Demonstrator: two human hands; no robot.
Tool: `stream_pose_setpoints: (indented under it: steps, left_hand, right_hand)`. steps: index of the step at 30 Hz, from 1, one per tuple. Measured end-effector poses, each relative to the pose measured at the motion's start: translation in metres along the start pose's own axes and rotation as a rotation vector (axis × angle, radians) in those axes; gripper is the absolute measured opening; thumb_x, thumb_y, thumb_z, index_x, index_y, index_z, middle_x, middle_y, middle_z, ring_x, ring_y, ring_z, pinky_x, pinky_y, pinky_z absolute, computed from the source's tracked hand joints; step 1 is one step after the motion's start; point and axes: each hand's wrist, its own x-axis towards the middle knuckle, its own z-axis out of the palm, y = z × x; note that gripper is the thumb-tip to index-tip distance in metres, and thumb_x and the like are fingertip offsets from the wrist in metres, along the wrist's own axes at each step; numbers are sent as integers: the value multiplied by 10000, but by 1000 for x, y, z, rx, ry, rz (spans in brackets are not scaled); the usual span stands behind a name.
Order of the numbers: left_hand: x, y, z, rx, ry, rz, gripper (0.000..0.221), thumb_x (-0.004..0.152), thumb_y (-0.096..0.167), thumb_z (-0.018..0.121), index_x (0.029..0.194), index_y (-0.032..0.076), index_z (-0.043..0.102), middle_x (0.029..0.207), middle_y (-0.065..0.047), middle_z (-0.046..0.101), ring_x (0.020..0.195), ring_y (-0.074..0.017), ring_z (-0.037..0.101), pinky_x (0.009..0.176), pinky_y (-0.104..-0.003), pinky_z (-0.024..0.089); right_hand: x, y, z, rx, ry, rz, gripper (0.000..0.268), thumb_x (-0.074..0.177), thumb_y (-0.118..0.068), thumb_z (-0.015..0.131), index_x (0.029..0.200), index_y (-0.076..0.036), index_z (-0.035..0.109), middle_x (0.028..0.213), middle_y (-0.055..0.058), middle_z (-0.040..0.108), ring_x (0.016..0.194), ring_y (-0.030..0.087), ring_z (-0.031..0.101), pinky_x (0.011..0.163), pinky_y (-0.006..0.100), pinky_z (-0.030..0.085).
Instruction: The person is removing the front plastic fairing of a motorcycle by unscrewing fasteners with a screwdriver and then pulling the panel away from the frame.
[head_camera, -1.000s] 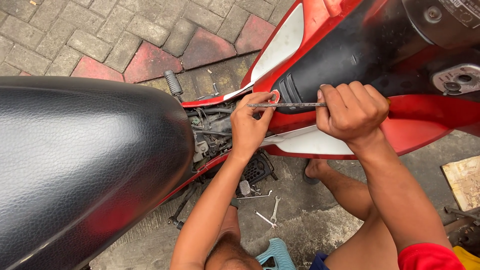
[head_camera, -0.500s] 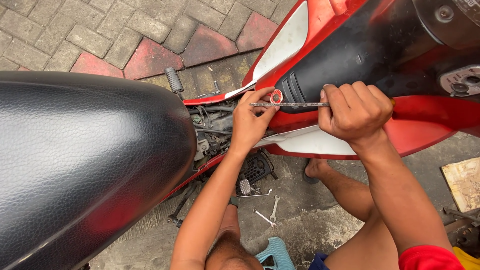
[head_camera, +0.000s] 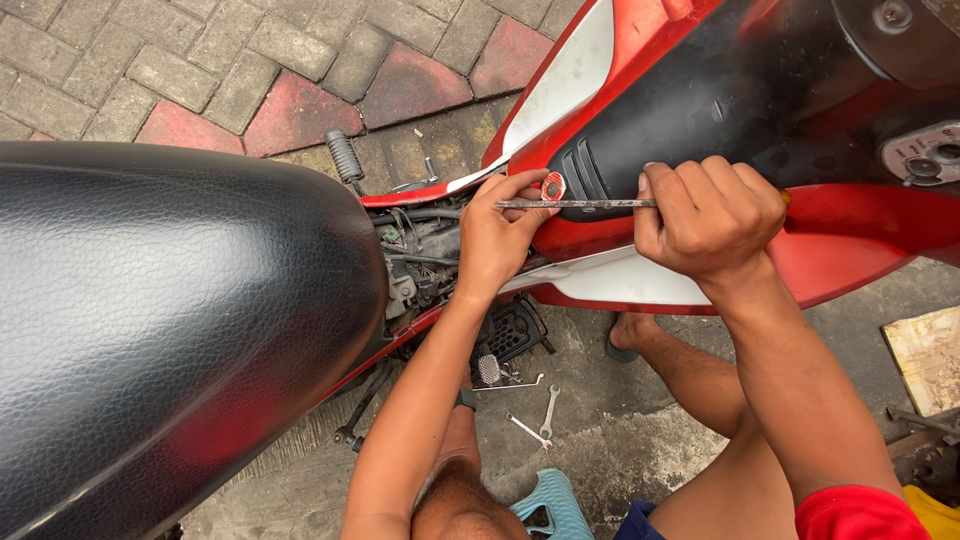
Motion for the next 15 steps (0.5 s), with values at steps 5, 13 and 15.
stream_pose_setpoints:
  steps: [5,13,15]
  left_hand:
    - [1,-1,3,100,25,24,389,763,76,878,1129,170,788,857,-70,698,718,-120,736,681,-226,639]
    - [0,1,5,77,54,98,394,733,29,895,1104,98,784,830,-95,683,700,-137,718,660,-220,623]
    - [0,-1,6,65,59,108,399,724,24,900,1099,91,784,832,-94,678,700,-134,713,663,-216,622]
  right_hand:
    - [2,0,0,-14,7,-1,135,919,-144,685,833,-113,784,556,-4,500,513,126,480,530,231,404]
    - [-1,0,1,-7,6,-1,131,915,-147,682,833,-117,779,558,-7,495,514,125,475,530,234,406]
    - [-1,0,2,-6,7,-1,130,915,-147,682,834,-119,780,561,-9,498,515,123,475,531,233,408]
